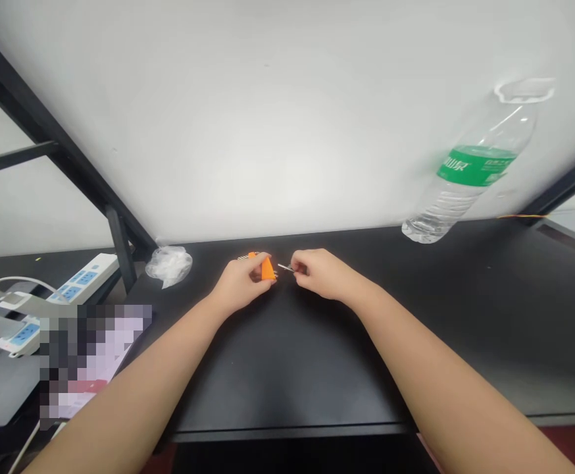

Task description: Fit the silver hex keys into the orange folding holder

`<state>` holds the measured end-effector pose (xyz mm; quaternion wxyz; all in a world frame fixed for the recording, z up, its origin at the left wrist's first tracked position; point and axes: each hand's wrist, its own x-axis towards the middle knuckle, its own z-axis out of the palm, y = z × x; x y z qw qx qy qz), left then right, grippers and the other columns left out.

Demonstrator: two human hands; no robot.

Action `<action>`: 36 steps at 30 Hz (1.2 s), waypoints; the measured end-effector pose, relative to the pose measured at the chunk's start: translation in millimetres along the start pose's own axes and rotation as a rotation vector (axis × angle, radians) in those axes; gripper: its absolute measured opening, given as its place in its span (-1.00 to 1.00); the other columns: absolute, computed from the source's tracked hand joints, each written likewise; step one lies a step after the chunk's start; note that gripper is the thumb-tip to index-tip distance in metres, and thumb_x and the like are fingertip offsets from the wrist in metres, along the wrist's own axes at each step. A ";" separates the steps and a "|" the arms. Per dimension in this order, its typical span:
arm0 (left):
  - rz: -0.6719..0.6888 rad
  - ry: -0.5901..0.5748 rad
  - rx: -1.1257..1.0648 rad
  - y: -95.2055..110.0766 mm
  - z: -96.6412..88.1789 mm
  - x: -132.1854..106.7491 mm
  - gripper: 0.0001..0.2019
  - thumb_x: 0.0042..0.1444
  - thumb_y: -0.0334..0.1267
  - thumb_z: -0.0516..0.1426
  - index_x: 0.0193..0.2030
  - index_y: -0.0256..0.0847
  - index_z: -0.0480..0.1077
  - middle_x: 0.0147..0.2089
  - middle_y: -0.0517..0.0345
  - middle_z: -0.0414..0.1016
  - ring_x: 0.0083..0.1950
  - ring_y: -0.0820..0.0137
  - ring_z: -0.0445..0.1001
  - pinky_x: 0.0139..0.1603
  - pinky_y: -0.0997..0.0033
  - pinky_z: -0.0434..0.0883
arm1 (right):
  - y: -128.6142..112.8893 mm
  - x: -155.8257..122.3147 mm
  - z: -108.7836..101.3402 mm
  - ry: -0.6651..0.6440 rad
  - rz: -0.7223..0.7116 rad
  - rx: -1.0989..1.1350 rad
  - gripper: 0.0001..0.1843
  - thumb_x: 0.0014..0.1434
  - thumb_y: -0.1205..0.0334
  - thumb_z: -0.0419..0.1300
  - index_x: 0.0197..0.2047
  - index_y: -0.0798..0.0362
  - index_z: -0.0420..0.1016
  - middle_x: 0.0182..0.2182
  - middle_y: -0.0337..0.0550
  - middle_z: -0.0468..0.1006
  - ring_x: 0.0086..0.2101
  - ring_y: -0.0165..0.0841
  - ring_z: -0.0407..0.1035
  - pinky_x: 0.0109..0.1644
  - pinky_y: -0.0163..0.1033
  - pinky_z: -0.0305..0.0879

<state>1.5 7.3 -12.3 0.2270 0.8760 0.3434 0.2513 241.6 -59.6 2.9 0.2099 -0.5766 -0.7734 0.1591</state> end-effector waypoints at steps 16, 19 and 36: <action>0.005 0.019 -0.010 4.2 -1.0 -0.5 -0.76 0.14 -0.20 0.24 -0.03 -0.02 0.45 -0.44 0.36 0.45 -0.39 0.44 0.39 -0.21 0.41 0.36 | -3.2 -1.7 -4.1 0.126 -0.128 0.068 -0.76 0.36 0.23 0.10 -0.12 -0.08 0.63 -0.15 -0.09 0.58 -0.18 -0.23 0.47 -0.09 -0.12 0.38; 0.005 -0.016 -0.021 3.6 -0.9 -0.6 -0.74 0.14 -0.17 0.24 -0.01 -0.01 0.45 -0.47 0.36 0.42 -0.39 0.42 0.38 -0.22 0.40 0.35 | -4.1 -2.2 -4.5 0.115 -0.128 0.077 -0.74 0.36 0.23 0.11 -0.10 -0.09 0.65 -0.14 -0.08 0.57 -0.18 -0.23 0.47 -0.07 -0.11 0.40; 0.040 -0.065 -0.081 11.6 -4.2 -1.6 -0.88 0.11 -0.21 0.23 -0.26 -0.09 0.38 -0.41 0.31 0.42 -0.37 0.41 0.38 -0.26 0.38 0.33 | -19.6 -0.2 6.8 0.138 -0.117 0.130 -0.87 0.26 0.33 0.13 -0.23 -0.03 0.51 -0.23 -0.15 0.55 -0.29 -0.31 0.41 -0.19 -0.18 0.34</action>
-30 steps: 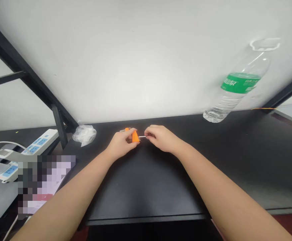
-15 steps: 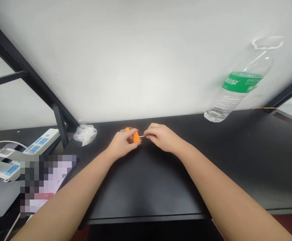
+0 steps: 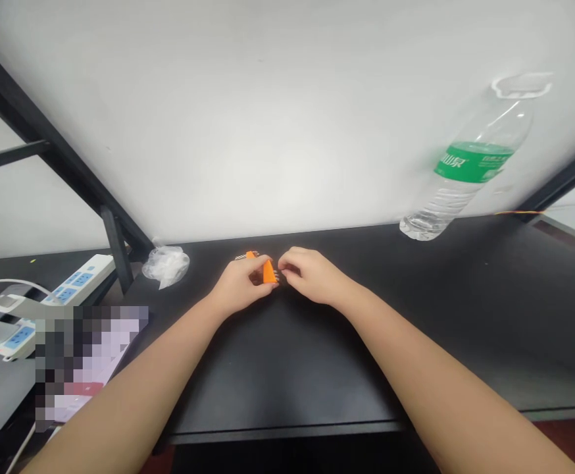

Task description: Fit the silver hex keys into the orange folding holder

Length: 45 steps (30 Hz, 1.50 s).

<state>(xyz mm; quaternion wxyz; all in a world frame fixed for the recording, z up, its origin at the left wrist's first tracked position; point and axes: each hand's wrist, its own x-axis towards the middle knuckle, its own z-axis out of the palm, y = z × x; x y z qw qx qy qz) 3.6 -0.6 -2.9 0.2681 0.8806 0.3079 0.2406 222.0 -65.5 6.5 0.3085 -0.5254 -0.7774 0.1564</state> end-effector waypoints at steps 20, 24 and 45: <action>-0.037 -0.004 0.025 -5.4 2.8 -0.3 -0.85 0.10 -0.17 0.25 -0.20 -0.05 0.42 -0.45 0.33 0.43 -0.40 0.40 0.39 -0.31 0.37 0.32 | 49.4 -1.3 -4.7 -0.105 0.125 -0.316 -0.73 0.32 0.27 0.15 -0.07 -0.09 0.68 -0.18 -0.07 0.53 -0.25 -0.26 0.47 -0.13 -0.16 0.37; -0.041 -0.007 0.028 -5.4 2.5 -0.5 -0.86 0.11 -0.17 0.24 -0.21 -0.05 0.41 -0.46 0.32 0.42 -0.39 0.39 0.40 -0.31 0.37 0.32 | 41.4 -2.1 -3.8 -0.152 0.194 -0.361 -0.87 0.23 0.29 0.20 -0.30 -0.02 0.59 -0.22 -0.08 0.53 -0.40 -0.34 0.41 -0.33 -0.21 0.27; -0.007 0.013 0.011 -2.9 2.1 -0.2 -0.87 0.10 -0.19 0.24 -0.20 -0.07 0.44 -0.45 0.31 0.41 -0.42 0.43 0.35 -0.32 0.41 0.32 | 14.7 -3.9 -8.6 -0.058 -0.040 -0.182 -0.77 0.25 0.38 0.15 -0.15 -0.03 0.60 -0.24 -0.14 0.52 -0.33 -0.33 0.40 -0.21 -0.22 0.31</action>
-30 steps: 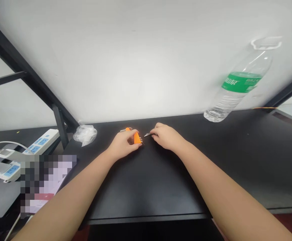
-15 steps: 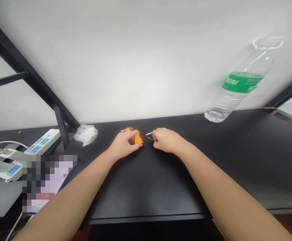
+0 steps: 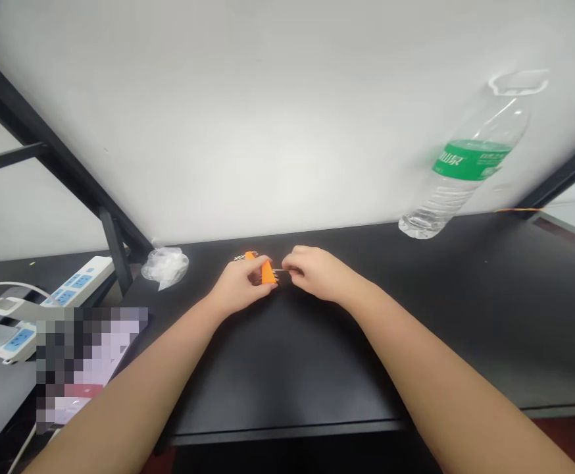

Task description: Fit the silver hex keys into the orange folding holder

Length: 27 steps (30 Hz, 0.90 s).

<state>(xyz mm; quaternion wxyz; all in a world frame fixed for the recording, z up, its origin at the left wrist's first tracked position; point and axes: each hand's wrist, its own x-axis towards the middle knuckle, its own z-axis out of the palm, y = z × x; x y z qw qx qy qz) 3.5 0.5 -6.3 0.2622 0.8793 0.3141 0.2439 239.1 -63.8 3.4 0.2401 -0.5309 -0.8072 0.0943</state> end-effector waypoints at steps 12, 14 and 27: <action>-0.001 -0.003 0.009 -1.9 0.6 0.0 -0.82 0.08 -0.18 0.25 -0.15 -0.05 0.46 -0.45 0.32 0.42 -0.42 0.42 0.37 -0.31 0.39 0.34 | -2.3 -0.7 -4.5 0.023 -0.029 -0.003 -0.72 0.32 0.38 0.11 -0.08 -0.04 0.64 -0.15 -0.10 0.57 -0.26 -0.29 0.47 -0.14 -0.18 0.39; -0.003 0.003 0.016 -3.2 0.6 0.2 -0.81 0.09 -0.17 0.25 -0.13 -0.04 0.47 -0.44 0.32 0.43 -0.41 0.42 0.38 -0.29 0.39 0.35 | -1.4 -1.0 -6.3 0.037 -0.028 0.008 -0.72 0.31 0.37 0.12 -0.08 -0.04 0.65 -0.15 -0.09 0.58 -0.25 -0.28 0.48 -0.13 -0.17 0.40; 0.006 0.005 -0.002 -3.8 0.3 0.3 -0.80 0.07 -0.15 0.27 -0.14 -0.04 0.49 -0.44 0.32 0.43 -0.41 0.42 0.38 -0.30 0.39 0.36 | -2.5 -1.0 -7.4 0.011 -0.025 0.016 -0.70 0.34 0.34 0.12 -0.04 -0.05 0.67 -0.14 -0.09 0.58 -0.23 -0.27 0.49 -0.09 -0.15 0.42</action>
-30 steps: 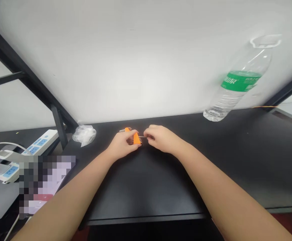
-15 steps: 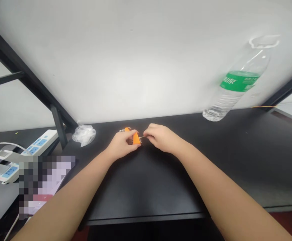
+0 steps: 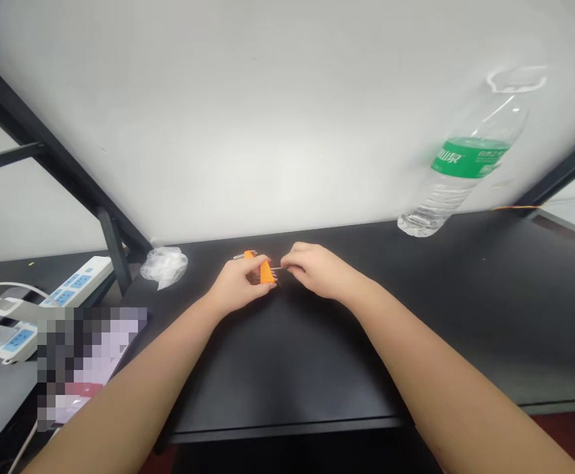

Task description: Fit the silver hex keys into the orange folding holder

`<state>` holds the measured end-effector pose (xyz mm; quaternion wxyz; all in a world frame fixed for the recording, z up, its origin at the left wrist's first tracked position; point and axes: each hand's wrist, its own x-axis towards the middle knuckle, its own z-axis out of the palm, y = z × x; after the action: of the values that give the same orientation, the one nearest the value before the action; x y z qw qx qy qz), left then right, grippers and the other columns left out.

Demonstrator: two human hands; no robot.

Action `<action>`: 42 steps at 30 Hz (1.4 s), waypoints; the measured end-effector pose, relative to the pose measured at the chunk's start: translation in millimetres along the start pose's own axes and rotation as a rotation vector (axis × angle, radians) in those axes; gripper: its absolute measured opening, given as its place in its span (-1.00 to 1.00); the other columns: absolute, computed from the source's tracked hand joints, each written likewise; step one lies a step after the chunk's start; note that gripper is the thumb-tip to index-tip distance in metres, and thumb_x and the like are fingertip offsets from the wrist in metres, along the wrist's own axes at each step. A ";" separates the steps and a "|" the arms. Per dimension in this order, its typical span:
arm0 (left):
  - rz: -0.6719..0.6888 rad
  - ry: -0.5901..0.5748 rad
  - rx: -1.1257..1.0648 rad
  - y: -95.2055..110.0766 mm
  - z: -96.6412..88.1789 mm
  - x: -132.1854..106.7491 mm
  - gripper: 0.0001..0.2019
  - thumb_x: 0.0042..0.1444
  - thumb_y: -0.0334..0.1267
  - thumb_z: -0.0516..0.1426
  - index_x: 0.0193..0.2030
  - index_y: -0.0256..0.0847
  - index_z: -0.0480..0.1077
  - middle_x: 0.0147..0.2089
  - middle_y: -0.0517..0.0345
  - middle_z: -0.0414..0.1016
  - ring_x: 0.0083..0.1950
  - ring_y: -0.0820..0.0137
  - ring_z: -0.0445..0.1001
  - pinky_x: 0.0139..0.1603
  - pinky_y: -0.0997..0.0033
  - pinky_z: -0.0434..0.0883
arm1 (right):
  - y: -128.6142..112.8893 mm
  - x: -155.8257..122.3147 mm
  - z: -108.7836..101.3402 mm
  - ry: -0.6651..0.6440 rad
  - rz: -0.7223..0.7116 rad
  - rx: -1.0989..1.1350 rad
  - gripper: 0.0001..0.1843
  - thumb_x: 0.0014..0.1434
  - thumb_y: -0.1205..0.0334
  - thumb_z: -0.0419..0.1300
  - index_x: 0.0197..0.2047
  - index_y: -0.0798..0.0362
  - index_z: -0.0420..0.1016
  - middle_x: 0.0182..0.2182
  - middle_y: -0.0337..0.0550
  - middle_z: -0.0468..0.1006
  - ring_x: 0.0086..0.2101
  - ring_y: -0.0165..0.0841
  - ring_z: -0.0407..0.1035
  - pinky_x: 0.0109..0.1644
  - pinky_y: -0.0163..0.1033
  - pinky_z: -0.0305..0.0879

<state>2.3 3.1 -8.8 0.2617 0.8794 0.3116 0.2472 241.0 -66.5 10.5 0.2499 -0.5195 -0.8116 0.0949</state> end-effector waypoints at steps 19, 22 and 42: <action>0.084 -0.080 0.016 5.9 -2.0 0.8 -0.86 0.09 -0.19 0.26 -0.21 -0.10 0.46 -0.36 0.23 0.44 -0.31 0.37 0.38 -0.24 0.35 0.34 | -25.3 6.3 12.0 0.012 0.004 0.189 -0.78 0.26 0.41 0.11 -0.15 -0.01 0.55 -0.18 -0.13 0.55 -0.25 -0.32 0.43 -0.17 -0.22 0.37; 0.084 -0.069 0.034 4.4 -1.3 1.3 -0.85 0.09 -0.16 0.27 -0.23 -0.11 0.44 -0.34 0.23 0.43 -0.30 0.37 0.38 -0.23 0.35 0.35 | -17.4 6.4 14.1 0.061 0.040 0.166 -0.79 0.23 0.41 0.11 -0.14 0.00 0.51 -0.17 -0.13 0.53 -0.25 -0.32 0.42 -0.17 -0.22 0.37; 0.039 -0.080 0.060 4.2 -4.1 -0.6 -0.82 0.08 -0.13 0.28 -0.24 -0.09 0.42 -0.29 0.20 0.46 -0.26 0.34 0.41 -0.24 0.37 0.35 | 30.5 0.7 23.0 -0.076 0.191 -0.211 -0.78 0.30 0.29 0.17 -0.09 -0.04 0.65 -0.16 -0.09 0.53 -0.29 -0.34 0.46 -0.20 -0.23 0.36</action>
<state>1.2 1.2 -3.4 0.2427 0.9019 0.2907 0.2074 253.5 -50.0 -21.6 0.1529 -0.6137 -0.7728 0.0518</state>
